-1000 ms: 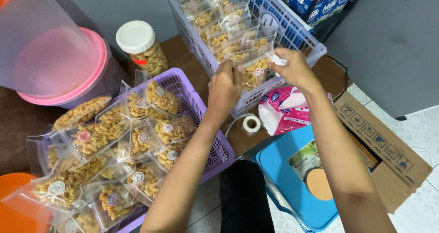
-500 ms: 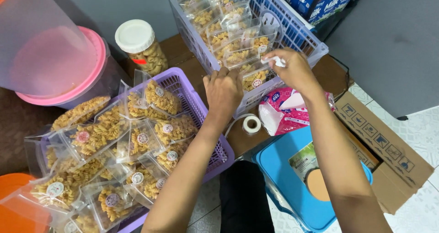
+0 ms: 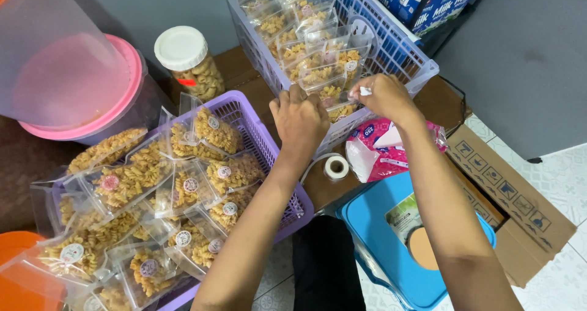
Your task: Cleaning individual snack packets with a cloth and organizing them into a basket
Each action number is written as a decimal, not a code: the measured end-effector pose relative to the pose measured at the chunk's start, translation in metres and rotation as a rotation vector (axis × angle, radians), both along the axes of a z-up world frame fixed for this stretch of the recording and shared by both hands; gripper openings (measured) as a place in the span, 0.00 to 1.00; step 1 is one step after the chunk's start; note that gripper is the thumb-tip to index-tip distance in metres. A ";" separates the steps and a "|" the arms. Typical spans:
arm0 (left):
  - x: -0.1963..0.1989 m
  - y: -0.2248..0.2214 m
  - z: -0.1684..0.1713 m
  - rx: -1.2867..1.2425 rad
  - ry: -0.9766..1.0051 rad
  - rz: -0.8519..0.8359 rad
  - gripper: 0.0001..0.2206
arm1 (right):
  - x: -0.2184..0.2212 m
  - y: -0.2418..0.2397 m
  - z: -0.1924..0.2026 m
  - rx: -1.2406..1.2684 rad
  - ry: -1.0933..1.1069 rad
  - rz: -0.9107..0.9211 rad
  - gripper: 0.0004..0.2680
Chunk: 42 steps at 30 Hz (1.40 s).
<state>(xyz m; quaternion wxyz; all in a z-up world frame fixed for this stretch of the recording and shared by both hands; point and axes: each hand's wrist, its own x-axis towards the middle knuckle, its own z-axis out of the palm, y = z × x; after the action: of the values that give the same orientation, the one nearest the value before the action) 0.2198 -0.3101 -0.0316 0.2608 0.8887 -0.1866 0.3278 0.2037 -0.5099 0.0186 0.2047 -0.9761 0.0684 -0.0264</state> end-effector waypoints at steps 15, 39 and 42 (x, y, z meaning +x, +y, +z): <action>-0.009 0.003 0.009 -0.041 0.097 0.042 0.13 | -0.019 0.005 0.006 0.169 -0.494 0.048 0.10; -0.017 0.209 0.011 0.026 0.049 0.447 0.17 | -0.063 0.224 0.014 0.563 -0.477 0.413 0.06; -0.005 0.223 -0.013 0.047 0.103 0.460 0.23 | -0.053 0.246 0.005 0.566 -0.424 0.420 0.06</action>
<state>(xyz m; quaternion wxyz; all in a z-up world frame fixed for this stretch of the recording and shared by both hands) 0.2153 -0.0872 -0.0444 0.1677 0.9292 0.0270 0.3284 0.1504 -0.2641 0.0231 0.4756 -0.8470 -0.1713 -0.1647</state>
